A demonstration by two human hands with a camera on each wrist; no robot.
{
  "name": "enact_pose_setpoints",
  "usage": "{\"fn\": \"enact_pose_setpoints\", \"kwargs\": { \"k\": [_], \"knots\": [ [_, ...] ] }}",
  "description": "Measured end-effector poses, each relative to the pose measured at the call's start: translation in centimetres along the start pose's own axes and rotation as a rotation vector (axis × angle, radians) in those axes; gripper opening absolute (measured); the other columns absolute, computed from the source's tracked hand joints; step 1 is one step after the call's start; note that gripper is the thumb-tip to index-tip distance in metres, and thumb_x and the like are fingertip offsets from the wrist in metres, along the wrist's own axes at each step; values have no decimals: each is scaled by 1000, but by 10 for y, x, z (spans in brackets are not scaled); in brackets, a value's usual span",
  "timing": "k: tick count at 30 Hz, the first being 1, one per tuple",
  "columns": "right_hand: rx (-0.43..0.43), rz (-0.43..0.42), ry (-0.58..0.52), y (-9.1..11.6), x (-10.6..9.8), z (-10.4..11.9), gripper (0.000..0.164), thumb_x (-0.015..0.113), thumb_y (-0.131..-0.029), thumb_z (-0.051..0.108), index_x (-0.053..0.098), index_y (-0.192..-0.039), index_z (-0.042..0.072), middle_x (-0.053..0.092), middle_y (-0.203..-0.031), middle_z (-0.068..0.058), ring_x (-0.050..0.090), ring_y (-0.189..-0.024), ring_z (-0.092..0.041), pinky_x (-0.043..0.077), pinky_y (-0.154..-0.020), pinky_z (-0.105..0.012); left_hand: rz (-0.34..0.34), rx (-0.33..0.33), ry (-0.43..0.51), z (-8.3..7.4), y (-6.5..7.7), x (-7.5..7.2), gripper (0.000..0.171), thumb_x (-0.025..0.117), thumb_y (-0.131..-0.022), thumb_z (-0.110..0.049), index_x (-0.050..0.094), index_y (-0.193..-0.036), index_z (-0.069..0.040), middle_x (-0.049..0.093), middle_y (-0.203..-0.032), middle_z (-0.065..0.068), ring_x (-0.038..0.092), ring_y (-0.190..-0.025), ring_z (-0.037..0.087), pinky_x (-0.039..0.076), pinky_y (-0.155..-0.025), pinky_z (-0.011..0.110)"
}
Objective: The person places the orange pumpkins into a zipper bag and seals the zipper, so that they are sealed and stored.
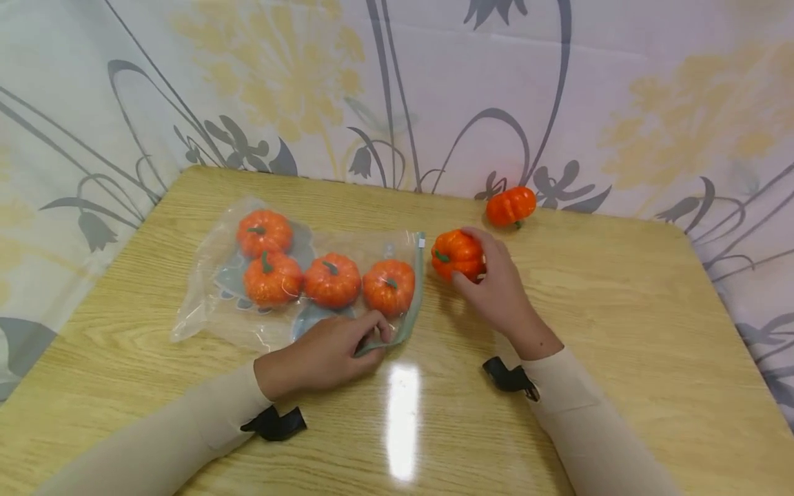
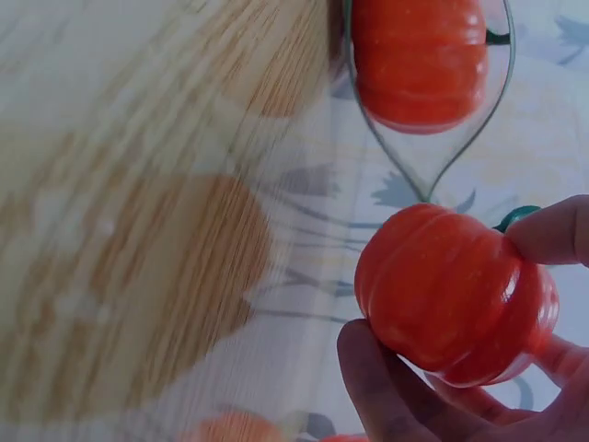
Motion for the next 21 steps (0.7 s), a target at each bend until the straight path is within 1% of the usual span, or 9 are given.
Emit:
{"fn": "enact_pose_setpoints", "kwargs": {
  "k": [3, 6, 8, 10, 14, 16, 18, 21],
  "knots": [
    [55, 53, -84, 1, -1, 1, 64, 60, -95, 13, 33, -153, 17, 39, -150, -17, 61, -108, -36, 49, -77, -13, -65, 7, -25, -3, 1, -2, 14, 62, -95, -28, 56, -107, -23, 48, -68, -11, 43, -55, 4, 36, -52, 22],
    [134, 113, -181, 2, -4, 3, 65, 59, -97, 16, 29, -154, 22, 34, -152, -19, 62, -109, -42, 53, -76, -16, -130, -5, -11, -5, 1, -3, 11, 62, -96, -27, 58, -104, -22, 49, -70, -13, 43, -56, 3, 36, -52, 21],
    [175, 141, -236, 2, -6, 4, 65, 58, -98, 16, 27, -155, 22, 32, -153, -19, 61, -114, -44, 54, -79, -17, -170, -15, 7, -5, 1, -3, 8, 62, -95, -26, 59, -101, -22, 49, -70, -13, 42, -57, 2, 36, -52, 20],
    [189, 158, -285, 2, -7, 4, 65, 57, -98, 14, 26, -155, 19, 32, -152, -20, 59, -116, -42, 55, -82, -19, -213, -24, 14, -6, 1, -3, 6, 62, -95, -26, 59, -98, -22, 48, -69, -13, 42, -56, 2, 35, -52, 19],
    [178, 187, -382, 0, -10, 4, 61, 52, -100, 12, 25, -154, 15, 35, -148, -21, 57, -115, -29, 56, -84, -22, -301, -20, 10, -6, 0, -4, 6, 65, -93, -24, 59, -93, -22, 48, -67, -13, 43, -56, 1, 36, -52, 18],
    [170, 206, -425, 0, -10, 2, 57, 51, -101, 12, 25, -152, 15, 37, -145, -19, 57, -113, -20, 56, -85, -21, -333, -13, 8, -6, 0, -5, 6, 65, -93, -23, 59, -93, -21, 50, -68, -13, 44, -57, 1, 37, -53, 18],
    [176, 228, -466, 0, -10, -2, 53, 50, -102, 11, 28, -150, 18, 39, -140, -15, 57, -110, -14, 55, -85, -21, -350, -8, 14, -8, -1, -5, 6, 65, -93, -22, 59, -93, -21, 51, -69, -12, 45, -58, 1, 38, -54, 17],
    [197, 264, -518, 2, -9, -7, 46, 48, -102, 10, 33, -144, 24, 42, -131, -9, 56, -103, -11, 54, -83, -20, -357, -4, 32, -9, -1, -5, 6, 65, -93, -21, 59, -94, -19, 52, -70, -11, 46, -60, 1, 39, -55, 17]
  ]
}}
Point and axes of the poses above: each hand's wrist, its own y-axis away from the middle knuckle, its own x-axis out of the palm, z = x × y, the point moved 1 cm from there along -y, towards the middle knuckle
